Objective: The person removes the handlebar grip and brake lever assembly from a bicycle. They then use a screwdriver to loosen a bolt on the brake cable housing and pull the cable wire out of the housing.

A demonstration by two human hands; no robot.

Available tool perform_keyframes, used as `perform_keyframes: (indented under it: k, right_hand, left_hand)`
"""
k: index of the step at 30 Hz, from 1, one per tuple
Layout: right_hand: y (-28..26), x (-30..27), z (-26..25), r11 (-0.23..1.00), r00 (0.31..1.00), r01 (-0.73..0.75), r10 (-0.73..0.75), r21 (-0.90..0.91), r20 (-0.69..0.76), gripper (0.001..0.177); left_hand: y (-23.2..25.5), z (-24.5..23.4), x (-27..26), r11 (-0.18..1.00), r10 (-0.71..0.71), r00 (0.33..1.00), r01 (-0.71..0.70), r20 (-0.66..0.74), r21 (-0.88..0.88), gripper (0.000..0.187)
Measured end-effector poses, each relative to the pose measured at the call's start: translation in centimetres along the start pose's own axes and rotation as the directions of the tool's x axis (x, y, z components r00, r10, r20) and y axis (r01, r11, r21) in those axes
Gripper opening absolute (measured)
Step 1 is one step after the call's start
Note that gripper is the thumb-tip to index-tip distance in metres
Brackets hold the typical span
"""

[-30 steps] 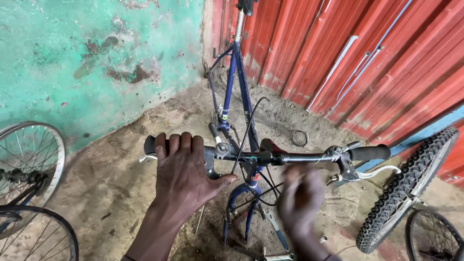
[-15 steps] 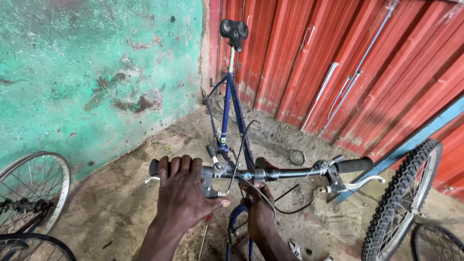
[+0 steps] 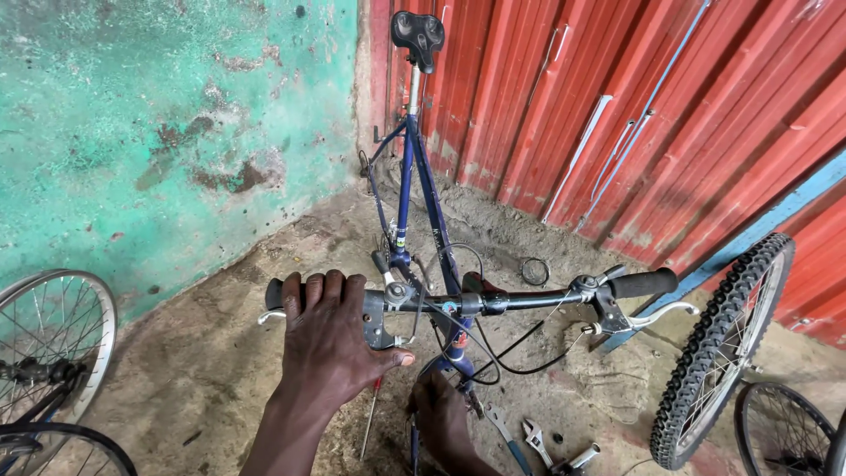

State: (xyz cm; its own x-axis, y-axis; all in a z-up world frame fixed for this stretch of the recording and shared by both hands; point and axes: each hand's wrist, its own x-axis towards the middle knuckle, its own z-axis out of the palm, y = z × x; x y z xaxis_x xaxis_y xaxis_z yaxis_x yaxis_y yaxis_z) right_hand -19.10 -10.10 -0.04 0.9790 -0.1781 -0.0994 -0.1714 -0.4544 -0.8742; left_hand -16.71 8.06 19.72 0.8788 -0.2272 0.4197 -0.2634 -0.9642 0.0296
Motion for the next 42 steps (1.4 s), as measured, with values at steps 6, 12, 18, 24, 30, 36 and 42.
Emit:
perform_keyframes:
  k: [6, 12, 18, 24, 30, 36, 42]
  right_hand:
    - [-0.2, 0.4, -2.2, 0.995, 0.997, -0.069, 0.066, -0.079, -0.036, 0.022]
    - [4.5, 0.9, -1.8, 0.977, 0.990, 0.066, -0.090, -0.205, -0.111, 0.024]
    - [4.0, 0.7, -3.3, 0.954, 0.993, 0.056, -0.085, -0.294, -0.085, 0.026]
    - [0.9, -1.5, -4.4, 0.846, 0.990, 0.064, 0.014, -0.529, 0.141, 0.025]
    - [-7.5, -4.7, -11.5, 0.527, 0.825, 0.406, 0.140, -0.747, 0.547, 0.041]
    - [-15.2, -5.8, -18.0, 0.586, 0.576, 0.744, -0.806, -0.321, -0.136, 0.027]
    - [-16.2, -4.8, -13.0, 0.234, 0.394, 0.836, -0.886, -0.497, 0.245, 0.041]
  left_hand:
    - [0.1, 0.3, -0.2, 0.999, 0.020, 0.995, -0.016, -0.097, 0.042, 0.118]
    - [0.4, 0.1, 0.1, 0.998, -0.028, 0.996, 0.024, 0.085, 0.050, 0.124]
    - [0.1, 0.9, -0.3, 0.998, 0.014, 0.999, -0.011, -0.036, 0.070, 0.124]
    - [0.2, 0.0, -0.5, 0.998, 0.001, 1.000, -0.001, 0.008, 0.061, 0.117]
    - [-0.6, 1.8, -0.5, 0.996, 0.009, 1.000, -0.011, 0.016, 0.084, 0.137]
    - [-0.5, 2.1, -0.3, 0.995, -0.014, 0.994, 0.003, 0.105, 0.100, 0.138]
    - [-0.9, 3.3, -1.5, 0.993, 0.109, 0.945, -0.116, -0.308, -0.005, 0.139]
